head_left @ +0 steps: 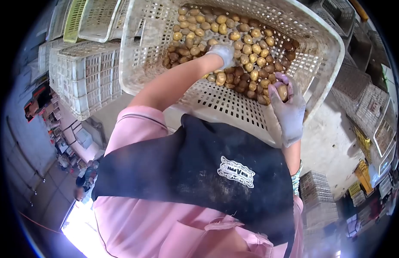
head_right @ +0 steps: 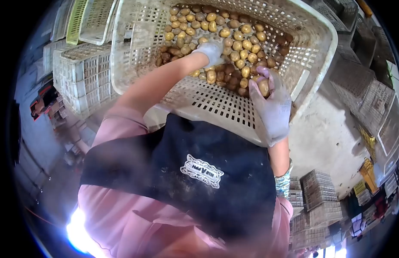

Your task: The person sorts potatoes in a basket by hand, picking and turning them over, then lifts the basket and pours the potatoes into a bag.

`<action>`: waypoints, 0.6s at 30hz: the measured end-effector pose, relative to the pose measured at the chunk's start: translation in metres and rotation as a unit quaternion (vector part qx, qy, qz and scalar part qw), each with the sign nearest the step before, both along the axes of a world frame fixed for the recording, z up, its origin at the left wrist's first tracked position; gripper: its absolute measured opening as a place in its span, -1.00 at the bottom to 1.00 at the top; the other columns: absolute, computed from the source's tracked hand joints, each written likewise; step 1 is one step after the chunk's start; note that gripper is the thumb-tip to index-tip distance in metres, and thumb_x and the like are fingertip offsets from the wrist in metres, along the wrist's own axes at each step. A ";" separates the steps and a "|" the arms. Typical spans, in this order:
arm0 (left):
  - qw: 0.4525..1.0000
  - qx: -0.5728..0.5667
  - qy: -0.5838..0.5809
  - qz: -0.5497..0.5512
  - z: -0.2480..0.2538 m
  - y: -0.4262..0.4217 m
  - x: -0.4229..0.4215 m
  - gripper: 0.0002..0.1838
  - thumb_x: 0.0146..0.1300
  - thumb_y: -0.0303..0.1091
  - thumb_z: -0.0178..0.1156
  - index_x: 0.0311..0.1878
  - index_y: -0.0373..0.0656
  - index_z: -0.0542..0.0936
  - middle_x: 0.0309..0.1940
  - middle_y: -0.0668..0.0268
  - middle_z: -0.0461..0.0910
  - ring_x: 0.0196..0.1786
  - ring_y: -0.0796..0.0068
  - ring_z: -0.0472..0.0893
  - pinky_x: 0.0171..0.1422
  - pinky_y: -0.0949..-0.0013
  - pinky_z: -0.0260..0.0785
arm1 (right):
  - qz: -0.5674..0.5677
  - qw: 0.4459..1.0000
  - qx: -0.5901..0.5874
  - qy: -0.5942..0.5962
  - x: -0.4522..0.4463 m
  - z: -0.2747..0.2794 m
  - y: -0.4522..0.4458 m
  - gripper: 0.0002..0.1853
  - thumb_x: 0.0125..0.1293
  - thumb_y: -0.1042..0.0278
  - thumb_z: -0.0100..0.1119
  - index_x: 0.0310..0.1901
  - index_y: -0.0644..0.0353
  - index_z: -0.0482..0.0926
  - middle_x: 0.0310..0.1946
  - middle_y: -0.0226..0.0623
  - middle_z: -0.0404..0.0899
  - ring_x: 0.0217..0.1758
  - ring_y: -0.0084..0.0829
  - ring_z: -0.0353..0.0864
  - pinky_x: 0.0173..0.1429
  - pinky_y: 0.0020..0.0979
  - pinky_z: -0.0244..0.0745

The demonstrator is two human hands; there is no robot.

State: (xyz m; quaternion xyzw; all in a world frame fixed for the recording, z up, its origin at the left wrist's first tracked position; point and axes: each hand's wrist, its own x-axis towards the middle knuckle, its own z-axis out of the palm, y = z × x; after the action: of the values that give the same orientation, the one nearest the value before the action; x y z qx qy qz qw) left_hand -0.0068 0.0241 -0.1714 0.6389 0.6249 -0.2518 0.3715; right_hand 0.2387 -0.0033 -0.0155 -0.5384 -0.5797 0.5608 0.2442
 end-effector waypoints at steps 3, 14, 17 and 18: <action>0.994 0.048 -0.031 0.093 -0.005 -0.002 0.007 -0.22 0.24 0.26 0.14 0.25 -0.27 0.40 0.06 -0.04 0.59 0.16 0.04 0.57 0.26 0.09 0.39 | 0.006 1.000 0.014 0.018 -0.001 0.001 -0.001 -0.64 0.25 0.59 0.28 0.09 0.29 0.51 -0.14 -0.34 0.61 -0.18 -0.62 0.55 -0.02 -0.56 0.47; 0.697 -0.208 -0.640 0.249 0.111 0.007 0.035 -0.41 0.52 0.08 -0.30 -0.09 -0.22 0.59 -0.31 0.25 0.66 -0.19 0.42 0.63 -0.03 0.41 0.44 | -0.025 0.988 -0.077 0.130 0.001 0.018 0.004 -0.36 0.27 0.65 0.22 0.39 0.30 0.29 -0.08 -0.32 0.55 -0.25 -0.64 0.49 -0.04 -0.58 0.47; 0.750 -0.193 -0.585 0.242 0.119 -0.005 0.047 -0.35 0.52 0.15 -0.37 -0.12 -0.17 0.61 -0.39 0.33 0.66 -0.21 0.58 0.63 -0.25 0.57 0.33 | -0.039 0.965 -0.141 0.217 0.000 0.025 0.006 -0.41 0.27 0.68 0.20 0.35 0.35 0.31 -0.05 -0.26 0.55 -0.23 -0.57 0.56 -0.06 -0.54 0.52; 0.743 -0.220 -0.565 0.285 0.132 -0.006 0.050 -0.30 0.52 0.20 -0.40 -0.11 -0.17 0.61 -0.43 0.35 0.66 -0.18 0.59 0.64 -0.18 0.56 0.39 | -0.047 0.964 -0.132 0.227 0.001 0.023 0.005 -0.44 0.26 0.70 0.19 0.31 0.36 0.35 -0.04 -0.23 0.56 -0.21 -0.55 0.59 -0.06 -0.51 0.55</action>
State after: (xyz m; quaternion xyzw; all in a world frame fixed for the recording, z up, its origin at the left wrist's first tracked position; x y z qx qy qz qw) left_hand 0.0427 0.0178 -0.0397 0.3569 0.3813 0.1424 0.8408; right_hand 0.2399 0.0021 0.0071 -0.4511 -0.4041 0.7277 0.3220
